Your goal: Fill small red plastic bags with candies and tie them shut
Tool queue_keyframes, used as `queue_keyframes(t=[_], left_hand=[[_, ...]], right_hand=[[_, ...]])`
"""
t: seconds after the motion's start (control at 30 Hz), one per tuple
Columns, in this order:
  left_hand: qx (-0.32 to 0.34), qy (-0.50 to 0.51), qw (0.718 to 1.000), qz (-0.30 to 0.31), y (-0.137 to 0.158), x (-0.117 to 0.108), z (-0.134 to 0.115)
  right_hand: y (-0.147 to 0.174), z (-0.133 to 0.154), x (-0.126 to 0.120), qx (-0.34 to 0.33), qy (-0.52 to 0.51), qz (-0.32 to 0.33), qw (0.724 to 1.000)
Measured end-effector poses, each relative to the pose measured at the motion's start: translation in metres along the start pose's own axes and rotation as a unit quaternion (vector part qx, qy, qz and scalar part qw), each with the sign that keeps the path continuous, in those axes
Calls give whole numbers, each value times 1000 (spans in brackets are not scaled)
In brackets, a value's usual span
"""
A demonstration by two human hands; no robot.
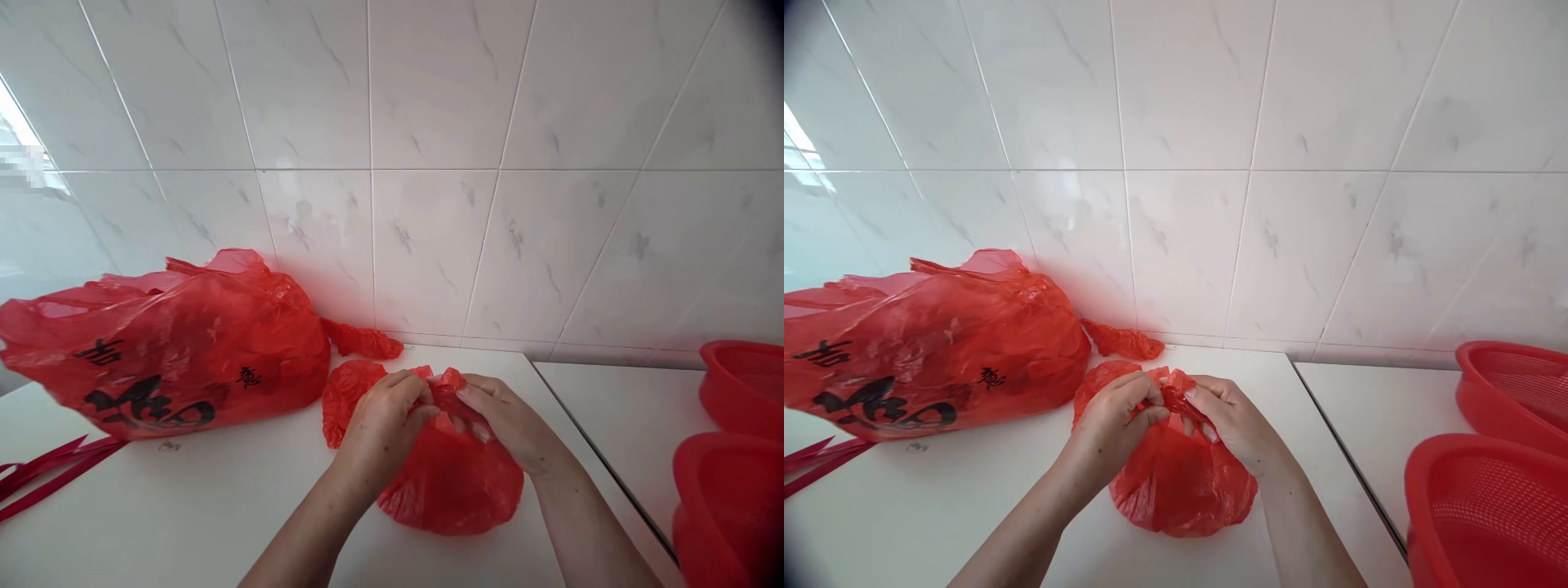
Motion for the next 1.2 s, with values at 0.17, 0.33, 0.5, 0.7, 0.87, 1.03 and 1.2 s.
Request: queue_keyframes(t=[0.17,0.33,0.5,0.7,0.87,1.03,1.2], left_hand=[[9,11,1000,-27,-3,-9,-1],[-3,-11,1000,18,-1,-3,-3],[-55,-53,997,33,3,3,-1],[-21,-109,994,13,1,4,-7],[14,-94,995,0,6,-7,-13],[82,-164,982,42,35,-14,-1],[34,-226,960,164,71,-7,35]], right_hand=[[4,-3,-6,-4,-36,15,999],[8,8,-3,3,66,15,998],[9,6,-13,41,205,-124,970],[5,-2,-8,57,156,-104,981],[4,-3,-19,26,44,-129,990],[3,-36,-62,0,235,-320,918],[-3,-82,-80,-8,278,-361,890]])
Point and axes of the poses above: each hand's wrist, its own y-axis away from the middle knuckle, its own x-axis out of the palm, z = x × y, the point moved 6 cm from there along -y, towards the middle knuckle, and after that the axes turned 8 degrees about -x, right-handed, at the moved point
